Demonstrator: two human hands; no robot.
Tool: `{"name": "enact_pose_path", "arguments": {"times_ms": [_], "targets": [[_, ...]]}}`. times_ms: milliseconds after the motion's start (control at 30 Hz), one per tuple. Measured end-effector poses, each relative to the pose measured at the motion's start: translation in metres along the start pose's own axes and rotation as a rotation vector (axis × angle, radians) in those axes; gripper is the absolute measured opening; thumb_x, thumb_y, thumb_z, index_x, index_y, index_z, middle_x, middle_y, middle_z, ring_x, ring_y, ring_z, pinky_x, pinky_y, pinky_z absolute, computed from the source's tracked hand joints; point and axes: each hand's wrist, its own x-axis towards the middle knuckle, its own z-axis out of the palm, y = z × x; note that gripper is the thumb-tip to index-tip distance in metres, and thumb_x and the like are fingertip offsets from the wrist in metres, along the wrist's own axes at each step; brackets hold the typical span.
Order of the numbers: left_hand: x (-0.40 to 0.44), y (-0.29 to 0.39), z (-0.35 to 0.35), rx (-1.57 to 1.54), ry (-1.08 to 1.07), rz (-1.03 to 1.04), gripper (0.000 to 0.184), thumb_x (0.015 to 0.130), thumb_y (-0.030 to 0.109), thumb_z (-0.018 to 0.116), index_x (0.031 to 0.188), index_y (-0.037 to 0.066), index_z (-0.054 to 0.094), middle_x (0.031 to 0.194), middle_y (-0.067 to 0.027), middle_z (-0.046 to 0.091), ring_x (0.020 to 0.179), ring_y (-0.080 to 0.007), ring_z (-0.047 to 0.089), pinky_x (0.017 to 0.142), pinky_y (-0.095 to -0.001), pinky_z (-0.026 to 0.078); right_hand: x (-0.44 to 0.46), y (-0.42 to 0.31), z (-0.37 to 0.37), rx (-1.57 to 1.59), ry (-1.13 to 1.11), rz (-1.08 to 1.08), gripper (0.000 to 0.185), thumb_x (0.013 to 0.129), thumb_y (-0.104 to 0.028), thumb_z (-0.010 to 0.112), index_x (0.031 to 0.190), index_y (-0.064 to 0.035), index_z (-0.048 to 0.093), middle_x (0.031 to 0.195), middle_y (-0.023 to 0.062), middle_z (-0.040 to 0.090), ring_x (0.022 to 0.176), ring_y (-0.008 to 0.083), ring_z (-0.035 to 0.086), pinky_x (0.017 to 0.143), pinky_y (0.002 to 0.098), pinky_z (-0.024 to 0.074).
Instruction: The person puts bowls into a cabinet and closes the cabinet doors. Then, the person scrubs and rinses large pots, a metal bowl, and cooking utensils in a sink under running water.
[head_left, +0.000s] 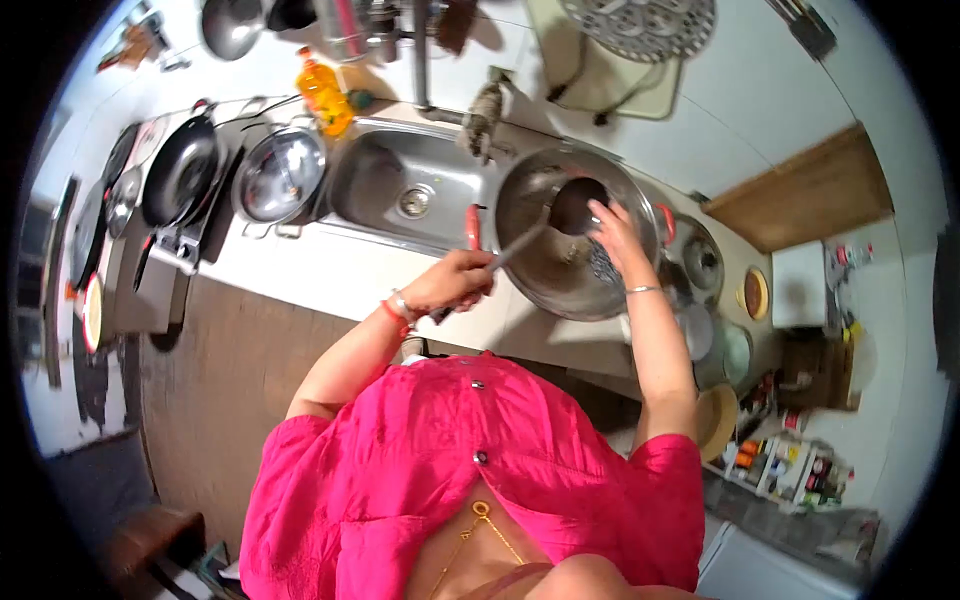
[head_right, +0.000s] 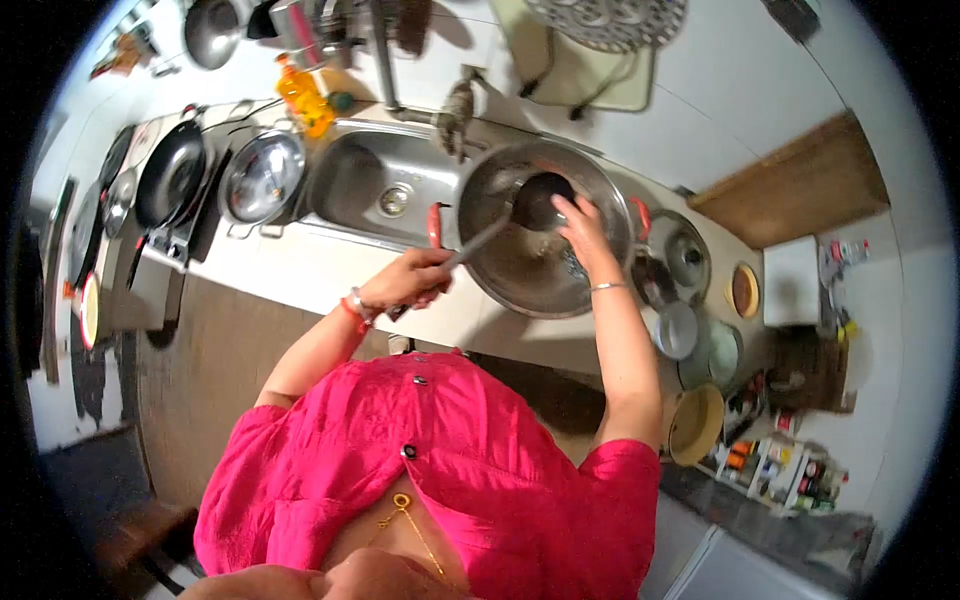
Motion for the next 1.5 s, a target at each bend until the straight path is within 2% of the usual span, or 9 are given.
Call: {"name": "enact_pose_path", "arguments": {"times_ms": [267, 400, 533, 667, 767, 933, 1033, 1300, 1500], "targets": [[0.013, -0.006, 0.017, -0.505, -0.205, 0.111, 0.015, 0.093, 0.010, 0.046, 0.102, 0.001, 0.054, 0.074, -0.0037, 0.056, 0.047, -0.0050, 0.042, 0.038, -0.0206, 0.038, 0.021, 0.031, 0.035, 0.751, 0.154, -0.090, 0.034, 0.089, -0.014, 0.060, 0.119, 0.0012, 0.054, 0.118, 0.0142, 0.059, 0.106, 0.0260, 0.058, 0.092, 0.0387, 0.0480], [0.030, -0.007, 0.027, -0.495, -0.203, 0.167, 0.014, 0.094, 0.012, 0.046, 0.100, 0.002, 0.052, 0.073, -0.0034, 0.054, 0.046, -0.0055, 0.040, 0.037, -0.0203, 0.035, 0.011, 0.029, 0.053, 0.751, -0.019, -0.052, 0.032, 0.095, -0.026, 0.050, 0.117, -0.0043, 0.056, 0.109, 0.0093, 0.065, 0.085, 0.0153, 0.065, 0.045, 0.0171, 0.0388], [0.007, 0.015, 0.027, 0.034, -0.019, 0.139, 0.026, 0.093, 0.013, 0.046, 0.115, 0.003, 0.056, 0.064, 0.0012, 0.049, 0.047, -0.0042, 0.041, 0.041, -0.0204, 0.035, 0.003, 0.045, 0.032, 0.532, -0.103, -0.035, 0.027, 0.094, -0.025, 0.051, 0.110, -0.0044, 0.058, 0.107, 0.0121, 0.066, 0.089, 0.0179, 0.065, 0.066, 0.0261, 0.0504], [-0.002, 0.014, 0.005, 0.771, 0.301, 0.440, 0.048, 0.076, 0.003, 0.056, 0.124, 0.001, 0.051, 0.093, -0.0288, 0.060, 0.083, -0.0404, 0.062, 0.071, -0.0399, 0.048, -0.003, 0.042, -0.010, -0.045, 0.044, -0.043, 0.031, 0.086, -0.024, 0.061, 0.110, -0.0055, 0.056, 0.100, 0.0124, 0.067, 0.086, 0.0255, 0.065, 0.074, 0.0362, 0.0510], [-0.004, 0.003, 0.008, 0.946, 0.382, 0.407, 0.045, 0.074, 0.002, 0.051, 0.119, 0.000, 0.052, 0.096, -0.0246, 0.061, 0.077, -0.0419, 0.061, 0.069, -0.0465, 0.049, 0.070, 0.109, -0.076, -1.315, 0.185, -0.129, 0.050, 0.079, -0.028, 0.065, 0.120, -0.0046, 0.051, 0.118, 0.0191, 0.056, 0.107, 0.0321, 0.054, 0.083, 0.0401, 0.0460], [0.006, -0.015, 0.020, 1.140, 0.483, 0.355, 0.039, 0.076, 0.000, 0.049, 0.115, 0.001, 0.049, 0.089, -0.0218, 0.060, 0.070, -0.0386, 0.062, 0.062, -0.0457, 0.051, 0.022, 0.103, 0.026, -1.839, -0.167, 0.157, 0.075, 0.081, -0.012, 0.057, 0.146, -0.0156, 0.020, 0.149, 0.0264, 0.010, 0.137, 0.0429, 0.013, 0.106, 0.0517, 0.0282], [0.011, -0.015, 0.023, 1.125, 0.440, 0.393, 0.035, 0.077, -0.001, 0.048, 0.112, -0.002, 0.048, 0.088, -0.0229, 0.059, 0.069, -0.0383, 0.062, 0.059, -0.0455, 0.051, 0.002, 0.083, 0.013, -1.800, -0.530, -0.074, 0.074, 0.080, -0.003, 0.052, 0.146, -0.0149, 0.018, 0.149, 0.0243, 0.012, 0.136, 0.0434, 0.017, 0.107, 0.0492, 0.0274], [0.023, -0.003, 0.019, 1.009, 0.208, 0.371, 0.040, 0.074, -0.004, 0.053, 0.113, -0.005, 0.045, 0.099, -0.0291, 0.057, 0.089, -0.0451, 0.057, 0.077, -0.0487, 0.047, 0.019, 0.011, 0.006, -1.195, 0.090, -0.037, 0.058, 0.079, -0.005, 0.050, 0.136, -0.0106, 0.041, 0.107, 0.0218, 0.061, 0.098, 0.0336, 0.060, 0.084, 0.0418, 0.0470], [0.036, -0.001, 0.023, 1.076, 0.154, 0.297, 0.050, 0.075, -0.004, 0.055, 0.124, -0.005, 0.044, 0.109, -0.0287, 0.056, 0.101, -0.0440, 0.054, 0.084, -0.0447, 0.046, 0.035, 0.076, 0.059, -1.212, 0.044, -0.903, 0.032, 0.088, -0.024, 0.047, 0.112, -0.0062, 0.058, 0.116, 0.0128, 0.058, 0.104, 0.0336, 0.055, 0.092, 0.0444, 0.0407]]}}
